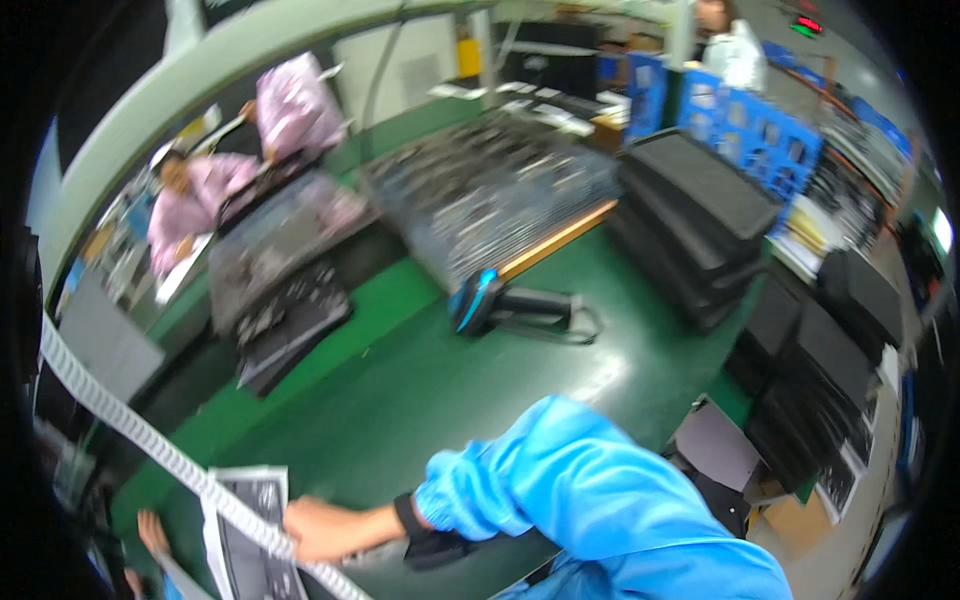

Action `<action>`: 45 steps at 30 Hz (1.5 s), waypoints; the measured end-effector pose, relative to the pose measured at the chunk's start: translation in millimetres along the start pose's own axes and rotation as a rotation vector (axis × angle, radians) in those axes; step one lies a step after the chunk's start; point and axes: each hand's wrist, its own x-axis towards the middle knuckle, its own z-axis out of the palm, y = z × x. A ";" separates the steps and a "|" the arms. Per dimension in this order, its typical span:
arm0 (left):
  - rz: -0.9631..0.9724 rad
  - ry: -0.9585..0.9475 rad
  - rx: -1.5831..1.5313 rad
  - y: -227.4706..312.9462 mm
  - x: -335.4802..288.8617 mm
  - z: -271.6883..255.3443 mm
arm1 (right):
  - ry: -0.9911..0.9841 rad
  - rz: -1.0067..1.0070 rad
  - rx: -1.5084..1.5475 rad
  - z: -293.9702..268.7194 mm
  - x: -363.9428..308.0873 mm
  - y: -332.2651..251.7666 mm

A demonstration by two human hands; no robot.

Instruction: Assembling electronic device components and chassis on a manufacturing line.

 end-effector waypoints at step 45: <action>-0.094 -1.226 -0.973 176.0 21.0 -51.2 | -0.079 -0.331 0.238 -17.6 -143.9 -47.6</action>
